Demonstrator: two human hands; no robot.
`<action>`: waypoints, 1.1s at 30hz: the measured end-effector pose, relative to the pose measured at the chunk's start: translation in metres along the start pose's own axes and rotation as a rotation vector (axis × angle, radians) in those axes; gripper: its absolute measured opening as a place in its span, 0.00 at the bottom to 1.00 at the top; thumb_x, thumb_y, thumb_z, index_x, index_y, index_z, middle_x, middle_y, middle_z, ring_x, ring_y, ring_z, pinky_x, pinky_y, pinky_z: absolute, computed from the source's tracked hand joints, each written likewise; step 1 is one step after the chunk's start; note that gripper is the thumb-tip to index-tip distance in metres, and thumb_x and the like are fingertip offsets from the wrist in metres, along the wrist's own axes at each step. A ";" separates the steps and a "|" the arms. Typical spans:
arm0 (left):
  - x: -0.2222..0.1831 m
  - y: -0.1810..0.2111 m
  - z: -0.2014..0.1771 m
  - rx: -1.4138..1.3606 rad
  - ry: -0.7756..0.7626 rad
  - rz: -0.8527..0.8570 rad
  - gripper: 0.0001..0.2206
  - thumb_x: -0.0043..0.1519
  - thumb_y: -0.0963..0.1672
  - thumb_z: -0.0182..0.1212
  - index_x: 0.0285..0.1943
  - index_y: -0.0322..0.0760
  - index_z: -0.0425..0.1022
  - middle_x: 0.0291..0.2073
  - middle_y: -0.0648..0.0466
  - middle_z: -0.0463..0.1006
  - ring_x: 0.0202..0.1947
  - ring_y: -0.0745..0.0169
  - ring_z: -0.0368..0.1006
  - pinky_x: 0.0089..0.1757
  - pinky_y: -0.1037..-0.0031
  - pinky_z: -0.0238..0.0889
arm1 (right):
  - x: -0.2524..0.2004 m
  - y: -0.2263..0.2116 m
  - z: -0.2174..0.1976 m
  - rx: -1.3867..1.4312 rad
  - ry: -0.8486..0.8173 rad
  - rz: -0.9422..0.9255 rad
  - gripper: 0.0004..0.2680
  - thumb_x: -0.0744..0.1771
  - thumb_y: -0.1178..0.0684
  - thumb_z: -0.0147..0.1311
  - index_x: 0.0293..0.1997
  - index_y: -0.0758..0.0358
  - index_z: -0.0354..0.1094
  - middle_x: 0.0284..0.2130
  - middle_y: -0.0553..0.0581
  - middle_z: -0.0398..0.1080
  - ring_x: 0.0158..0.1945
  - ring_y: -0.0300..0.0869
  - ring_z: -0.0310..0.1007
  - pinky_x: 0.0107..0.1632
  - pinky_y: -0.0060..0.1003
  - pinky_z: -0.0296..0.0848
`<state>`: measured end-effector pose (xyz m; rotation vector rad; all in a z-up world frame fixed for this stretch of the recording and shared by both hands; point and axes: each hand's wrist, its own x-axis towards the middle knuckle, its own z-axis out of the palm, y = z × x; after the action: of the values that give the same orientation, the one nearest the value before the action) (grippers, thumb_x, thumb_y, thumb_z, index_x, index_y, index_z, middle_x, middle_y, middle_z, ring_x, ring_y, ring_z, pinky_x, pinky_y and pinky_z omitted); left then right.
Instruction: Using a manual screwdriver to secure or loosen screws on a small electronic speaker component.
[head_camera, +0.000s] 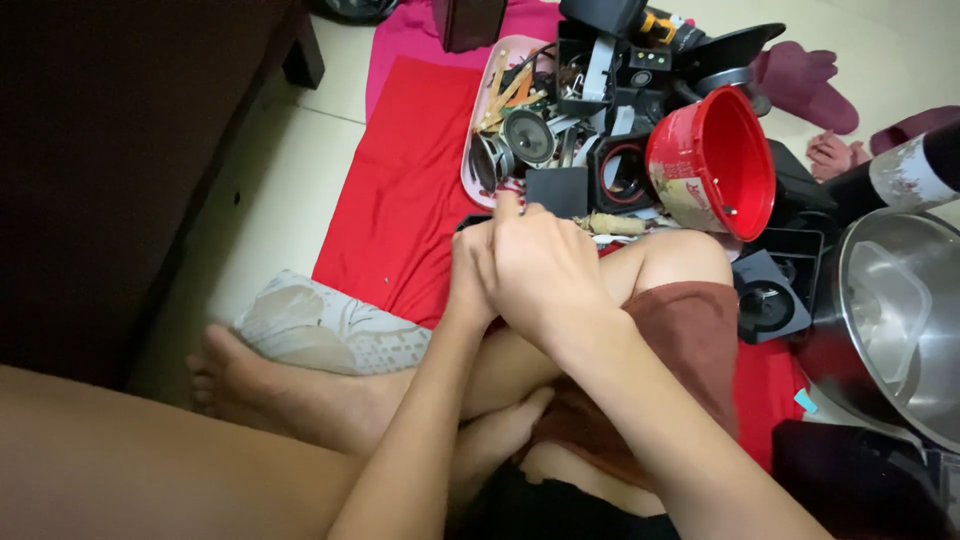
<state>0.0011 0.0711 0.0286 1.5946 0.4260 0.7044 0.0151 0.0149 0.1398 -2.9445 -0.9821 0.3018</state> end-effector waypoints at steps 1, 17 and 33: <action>0.003 0.000 0.000 0.003 0.009 -0.006 0.12 0.54 0.43 0.44 0.21 0.29 0.66 0.15 0.39 0.68 0.24 0.67 0.58 0.28 0.65 0.56 | 0.001 0.002 -0.001 -0.029 -0.018 -0.079 0.11 0.62 0.49 0.36 0.37 0.66 0.57 0.31 0.67 0.67 0.38 0.65 0.69 0.41 0.57 0.67; -0.001 -0.035 0.008 -0.103 0.101 0.069 0.11 0.51 0.49 0.52 0.28 0.37 0.67 0.21 0.43 0.72 0.29 0.53 0.70 0.35 0.67 0.62 | -0.003 -0.010 0.001 0.040 0.033 0.092 0.18 0.64 0.38 0.31 0.32 0.65 0.62 0.28 0.65 0.70 0.35 0.62 0.71 0.41 0.56 0.67; -0.013 -0.005 0.000 -0.142 0.106 -0.083 0.14 0.60 0.50 0.39 0.32 0.43 0.70 0.19 0.54 0.71 0.26 0.68 0.66 0.33 0.74 0.64 | 0.009 0.008 0.013 -0.048 -0.010 -0.099 0.14 0.64 0.42 0.31 0.39 0.65 0.51 0.28 0.69 0.67 0.35 0.68 0.69 0.40 0.59 0.66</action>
<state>-0.0077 0.0635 0.0213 1.4028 0.5062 0.7416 0.0246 0.0140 0.1249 -2.9261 -1.1483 0.2943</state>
